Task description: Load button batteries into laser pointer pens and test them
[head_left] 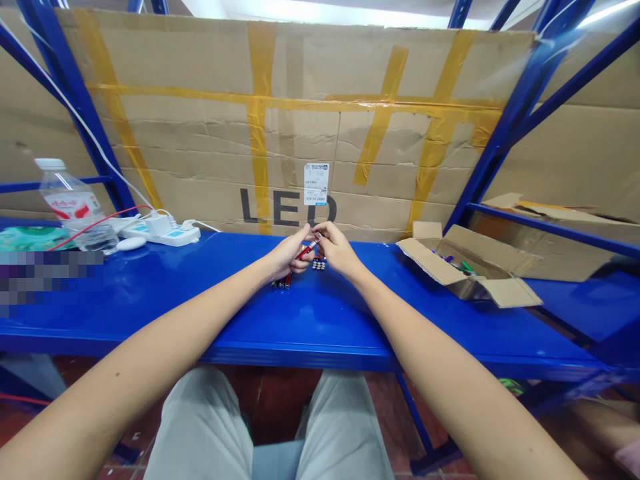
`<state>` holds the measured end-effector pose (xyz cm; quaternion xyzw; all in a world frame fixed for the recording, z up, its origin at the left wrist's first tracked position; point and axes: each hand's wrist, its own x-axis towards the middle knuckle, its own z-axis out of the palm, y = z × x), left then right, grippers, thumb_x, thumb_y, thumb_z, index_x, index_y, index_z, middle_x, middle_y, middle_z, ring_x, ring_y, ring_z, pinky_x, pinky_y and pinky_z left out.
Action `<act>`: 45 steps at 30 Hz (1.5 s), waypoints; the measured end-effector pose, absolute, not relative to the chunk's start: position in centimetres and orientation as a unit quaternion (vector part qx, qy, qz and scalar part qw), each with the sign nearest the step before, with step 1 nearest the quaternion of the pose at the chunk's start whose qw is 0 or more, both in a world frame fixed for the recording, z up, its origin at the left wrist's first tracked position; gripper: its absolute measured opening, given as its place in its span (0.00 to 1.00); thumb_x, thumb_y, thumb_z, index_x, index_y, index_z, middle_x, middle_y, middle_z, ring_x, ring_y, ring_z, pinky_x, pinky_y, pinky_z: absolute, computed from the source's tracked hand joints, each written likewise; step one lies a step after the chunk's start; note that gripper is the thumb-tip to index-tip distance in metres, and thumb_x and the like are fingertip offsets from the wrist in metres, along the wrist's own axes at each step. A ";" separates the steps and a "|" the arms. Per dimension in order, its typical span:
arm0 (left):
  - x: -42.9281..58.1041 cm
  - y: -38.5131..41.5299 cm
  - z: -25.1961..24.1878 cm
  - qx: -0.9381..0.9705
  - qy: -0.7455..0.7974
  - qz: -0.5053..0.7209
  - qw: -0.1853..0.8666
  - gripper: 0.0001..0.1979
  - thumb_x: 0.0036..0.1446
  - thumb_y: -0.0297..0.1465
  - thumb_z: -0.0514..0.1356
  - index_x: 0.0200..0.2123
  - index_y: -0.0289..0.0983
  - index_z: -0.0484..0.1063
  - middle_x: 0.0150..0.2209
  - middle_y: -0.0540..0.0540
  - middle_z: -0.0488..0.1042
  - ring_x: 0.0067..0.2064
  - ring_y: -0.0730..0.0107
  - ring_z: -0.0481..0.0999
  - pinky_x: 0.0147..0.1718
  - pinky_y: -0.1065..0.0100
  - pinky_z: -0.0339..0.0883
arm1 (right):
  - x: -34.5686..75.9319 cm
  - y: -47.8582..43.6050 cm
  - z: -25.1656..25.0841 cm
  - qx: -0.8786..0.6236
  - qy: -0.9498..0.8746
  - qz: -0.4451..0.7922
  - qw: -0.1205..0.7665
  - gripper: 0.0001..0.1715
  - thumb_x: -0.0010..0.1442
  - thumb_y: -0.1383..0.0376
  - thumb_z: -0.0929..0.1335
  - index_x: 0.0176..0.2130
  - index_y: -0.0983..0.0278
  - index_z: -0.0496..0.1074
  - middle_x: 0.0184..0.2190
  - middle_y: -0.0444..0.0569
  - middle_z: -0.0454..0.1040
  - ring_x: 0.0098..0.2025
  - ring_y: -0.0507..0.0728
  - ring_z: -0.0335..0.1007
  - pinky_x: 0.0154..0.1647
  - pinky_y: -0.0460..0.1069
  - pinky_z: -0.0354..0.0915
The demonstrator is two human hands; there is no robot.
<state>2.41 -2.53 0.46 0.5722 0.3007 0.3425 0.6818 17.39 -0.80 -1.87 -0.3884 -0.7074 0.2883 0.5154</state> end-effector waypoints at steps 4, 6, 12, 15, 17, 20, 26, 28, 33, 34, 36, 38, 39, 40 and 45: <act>2.2 -2.3 0.4 0.554 0.288 0.345 0.701 0.23 0.68 0.51 0.43 0.33 0.39 0.62 0.16 0.57 0.56 0.11 0.82 0.45 0.12 0.78 0.38 | 17.3 -1.0 -1.9 -0.388 -0.715 0.277 0.512 0.09 0.62 0.63 0.59 0.44 0.59 0.63 0.35 0.45 0.67 0.34 0.54 0.62 0.34 0.47 0.61; 2.1 -2.1 0.3 0.544 0.273 0.344 0.716 0.24 0.67 0.51 0.43 0.33 0.39 0.63 0.16 0.57 0.55 0.11 0.83 0.45 0.12 0.78 0.38 | 17.3 -1.0 -2.0 -0.387 -0.722 0.268 0.508 0.09 0.62 0.64 0.59 0.44 0.59 0.62 0.36 0.46 0.68 0.35 0.54 0.63 0.35 0.47 0.62; 1.7 -1.7 0.6 0.514 0.242 0.355 0.742 0.24 0.68 0.50 0.44 0.31 0.37 0.62 0.16 0.57 0.54 0.12 0.83 0.44 0.12 0.78 0.40 | 17.7 -0.9 -2.2 -0.374 -0.748 0.217 0.503 0.10 0.62 0.66 0.58 0.45 0.60 0.62 0.38 0.48 0.70 0.40 0.55 0.65 0.42 0.50 0.63; 1.3 -1.4 0.7 0.502 0.246 0.379 0.738 0.19 0.68 0.44 0.49 0.30 0.37 0.62 0.17 0.57 0.55 0.13 0.83 0.46 0.12 0.77 0.42 | 18.2 -0.9 -2.1 -0.389 -0.756 0.193 0.489 0.11 0.61 0.68 0.58 0.45 0.62 0.63 0.42 0.50 0.71 0.44 0.56 0.66 0.48 0.52 0.62; 1.1 -1.2 0.8 0.499 0.267 0.399 0.721 0.12 0.66 0.36 0.53 0.30 0.36 0.63 0.18 0.56 0.57 0.13 0.83 0.49 0.13 0.77 0.44 | 18.6 -0.8 -2.0 -0.409 -0.754 0.179 0.481 0.12 0.61 0.68 0.59 0.45 0.63 0.64 0.44 0.52 0.72 0.46 0.57 0.66 0.51 0.53 0.61; 0.9 -1.0 0.8 0.518 0.308 0.438 0.667 0.05 0.61 0.28 0.56 0.31 0.35 0.65 0.21 0.54 0.62 0.14 0.83 0.53 0.13 0.77 0.46 | 19.2 -0.5 -2.0 -0.449 -0.736 0.174 0.476 0.13 0.60 0.68 0.60 0.45 0.64 0.65 0.44 0.52 0.73 0.46 0.58 0.67 0.51 0.54 0.60; 1.0 -1.1 0.8 0.568 0.372 0.492 0.545 0.03 0.60 0.25 0.57 0.33 0.33 0.69 0.25 0.50 0.70 0.16 0.81 0.63 0.14 0.75 0.52 | 19.7 -0.4 -1.9 -0.488 -0.726 0.202 0.440 0.14 0.56 0.66 0.63 0.43 0.63 0.69 0.33 0.46 0.73 0.36 0.55 0.67 0.40 0.50 0.63; 1.1 -1.1 0.6 0.582 0.373 0.493 0.529 0.03 0.61 0.26 0.58 0.34 0.33 0.70 0.25 0.50 0.71 0.17 0.80 0.65 0.14 0.75 0.53 | 19.6 -1.0 -1.5 -0.484 -0.745 0.194 0.416 0.12 0.55 0.64 0.65 0.40 0.64 0.72 0.30 0.45 0.73 0.34 0.54 0.66 0.38 0.49 0.62; 1.1 -0.8 -0.1 0.640 0.345 0.459 0.510 0.05 0.60 0.30 0.62 0.35 0.33 0.72 0.23 0.51 0.71 0.17 0.80 0.66 0.14 0.76 0.54 | 19.0 -2.1 -0.7 -0.430 -0.745 0.270 0.433 0.15 0.57 0.59 0.65 0.26 0.66 0.72 0.25 0.46 0.72 0.32 0.53 0.67 0.37 0.48 0.62; 1.1 -0.8 -0.2 0.650 0.337 0.455 0.507 0.05 0.60 0.31 0.62 0.36 0.33 0.73 0.22 0.51 0.71 0.17 0.80 0.65 0.14 0.76 0.54 | 18.8 -2.2 -0.7 -0.425 -0.725 0.317 0.440 0.15 0.57 0.59 0.65 0.25 0.66 0.71 0.23 0.46 0.71 0.30 0.53 0.66 0.35 0.48 0.62; 1.1 -0.8 -0.3 0.662 0.327 0.455 0.497 0.07 0.60 0.31 0.63 0.40 0.33 0.75 0.22 0.51 0.70 0.17 0.80 0.65 0.15 0.76 0.55 | 18.5 -2.2 -0.8 -0.414 -0.676 0.417 0.445 0.13 0.57 0.60 0.66 0.26 0.66 0.70 0.22 0.46 0.70 0.28 0.53 0.68 0.32 0.48 0.64; 1.1 -0.8 -0.4 0.668 0.329 0.461 0.482 0.10 0.60 0.32 0.64 0.43 0.34 0.76 0.22 0.51 0.70 0.18 0.80 0.65 0.16 0.76 0.56 | 18.4 -2.2 -1.0 -0.392 -0.639 0.493 0.442 0.10 0.56 0.61 0.67 0.29 0.65 0.70 0.24 0.46 0.71 0.26 0.53 0.68 0.30 0.49 0.66; 1.2 -0.9 -0.4 0.670 0.332 0.463 0.476 0.10 0.59 0.32 0.64 0.43 0.34 0.76 0.22 0.51 0.70 0.18 0.80 0.65 0.16 0.76 0.56 | 18.4 -2.2 -1.1 -0.382 -0.631 0.514 0.438 0.09 0.56 0.61 0.68 0.30 0.65 0.70 0.24 0.46 0.71 0.25 0.53 0.68 0.29 0.49 0.66; 1.2 -0.9 -0.4 0.671 0.337 0.462 0.471 0.10 0.59 0.32 0.64 0.43 0.34 0.77 0.22 0.51 0.70 0.19 0.80 0.65 0.17 0.76 0.56 | 18.4 -2.2 -1.1 -0.375 -0.629 0.524 0.434 0.09 0.56 0.61 0.68 0.30 0.65 0.70 0.24 0.45 0.70 0.24 0.52 0.67 0.28 0.49 0.66; 0.8 -0.3 -0.3 0.616 0.378 0.459 0.517 0.15 0.63 0.40 0.59 0.41 0.32 0.77 0.24 0.47 0.72 0.22 0.76 0.69 0.20 0.74 0.61 | 18.6 -2.0 -0.8 -0.421 -0.633 0.478 0.440 0.07 0.57 0.66 0.65 0.28 0.64 0.68 0.18 0.42 0.65 0.19 0.52 0.63 0.23 0.49 0.65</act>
